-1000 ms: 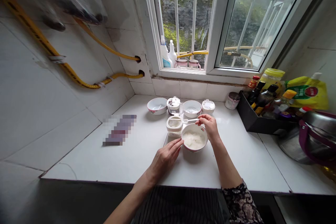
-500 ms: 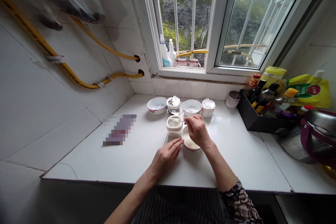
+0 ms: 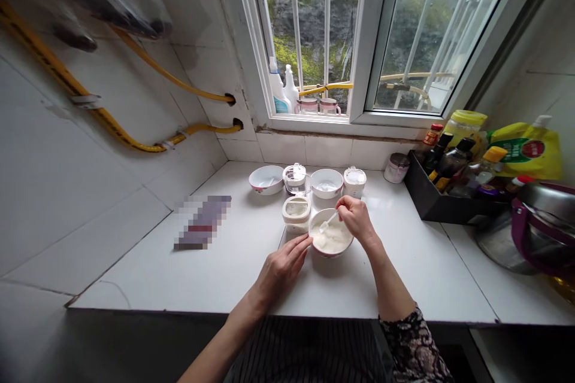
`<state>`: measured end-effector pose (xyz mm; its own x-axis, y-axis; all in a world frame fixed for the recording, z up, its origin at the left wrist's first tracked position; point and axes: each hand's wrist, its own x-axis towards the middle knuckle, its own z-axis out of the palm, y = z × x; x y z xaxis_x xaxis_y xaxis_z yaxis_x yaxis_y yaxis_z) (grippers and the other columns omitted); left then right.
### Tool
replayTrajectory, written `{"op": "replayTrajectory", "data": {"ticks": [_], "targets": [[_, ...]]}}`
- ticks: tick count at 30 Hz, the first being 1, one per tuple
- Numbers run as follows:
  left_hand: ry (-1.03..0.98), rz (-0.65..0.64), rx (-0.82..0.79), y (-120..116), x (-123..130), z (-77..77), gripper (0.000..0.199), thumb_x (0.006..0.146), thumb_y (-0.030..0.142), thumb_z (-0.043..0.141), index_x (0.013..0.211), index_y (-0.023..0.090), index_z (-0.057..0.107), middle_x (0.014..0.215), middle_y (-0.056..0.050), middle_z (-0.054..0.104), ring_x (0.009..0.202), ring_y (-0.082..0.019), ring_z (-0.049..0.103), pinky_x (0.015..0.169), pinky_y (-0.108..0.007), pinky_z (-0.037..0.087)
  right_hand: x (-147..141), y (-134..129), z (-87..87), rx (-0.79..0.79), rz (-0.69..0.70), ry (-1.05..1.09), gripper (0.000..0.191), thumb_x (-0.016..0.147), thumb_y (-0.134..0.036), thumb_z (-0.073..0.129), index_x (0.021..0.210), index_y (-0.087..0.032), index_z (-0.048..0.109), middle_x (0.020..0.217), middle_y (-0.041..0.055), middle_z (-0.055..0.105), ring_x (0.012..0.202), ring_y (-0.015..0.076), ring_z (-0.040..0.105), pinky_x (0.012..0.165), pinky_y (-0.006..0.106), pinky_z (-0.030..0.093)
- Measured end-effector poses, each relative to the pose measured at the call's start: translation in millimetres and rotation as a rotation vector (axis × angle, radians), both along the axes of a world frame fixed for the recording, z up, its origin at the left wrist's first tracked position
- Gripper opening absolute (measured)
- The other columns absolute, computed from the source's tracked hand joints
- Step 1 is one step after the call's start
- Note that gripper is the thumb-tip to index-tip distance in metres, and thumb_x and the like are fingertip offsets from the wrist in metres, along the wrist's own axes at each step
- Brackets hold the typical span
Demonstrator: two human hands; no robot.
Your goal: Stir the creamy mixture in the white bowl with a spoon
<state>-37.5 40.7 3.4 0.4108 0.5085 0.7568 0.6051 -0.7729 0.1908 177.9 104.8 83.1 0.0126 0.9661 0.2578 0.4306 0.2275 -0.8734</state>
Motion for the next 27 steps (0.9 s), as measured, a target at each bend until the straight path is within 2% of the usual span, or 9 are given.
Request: {"op": "replayTrajectory", "data": {"ticks": [3, 13, 27], "targets": [[0.004, 0.0, -0.008, -0.1, -0.3, 0.3, 0.037, 0.099, 0.011, 0.042, 0.133, 0.018, 0.053, 0.12, -0.012, 0.068, 0.107, -0.02, 0.069, 0.088, -0.031, 0.061, -6.8, -1.7, -0.8, -0.036, 0.04, -0.016, 0.014, 0.062, -0.023, 0.047, 0.06, -0.021, 0.061, 0.046, -0.0033, 0.057, 0.048, 0.0132, 0.05, 0.053, 0.025, 0.04], [0.003, 0.004, 0.004, -0.5, 0.9, 2.4, 0.034, 0.099, 0.01, 0.042, 0.131, 0.016, 0.054, 0.119, -0.012, 0.068, 0.105, -0.02, 0.069, 0.087, -0.031, 0.061, 0.0, 4.9, 0.5, -0.185, 0.056, 0.34, 0.012, 0.056, -0.026, 0.053, 0.057, -0.018, 0.062, 0.043, -0.0018, 0.055, 0.045, 0.0119, 0.046, 0.05, 0.026, 0.039], [-0.01, -0.005, -0.005, -0.9, 0.7, 2.0, 0.035, 0.098, 0.008, 0.043, 0.13, 0.015, 0.055, 0.12, -0.013, 0.068, 0.107, -0.02, 0.069, 0.087, -0.031, 0.061, 5.1, 7.5, 1.7, -0.225, 0.039, 0.391, 0.011, 0.053, -0.025, 0.053, 0.055, -0.018, 0.062, 0.042, -0.0005, 0.054, 0.044, 0.0122, 0.045, 0.05, 0.027, 0.04]]}}
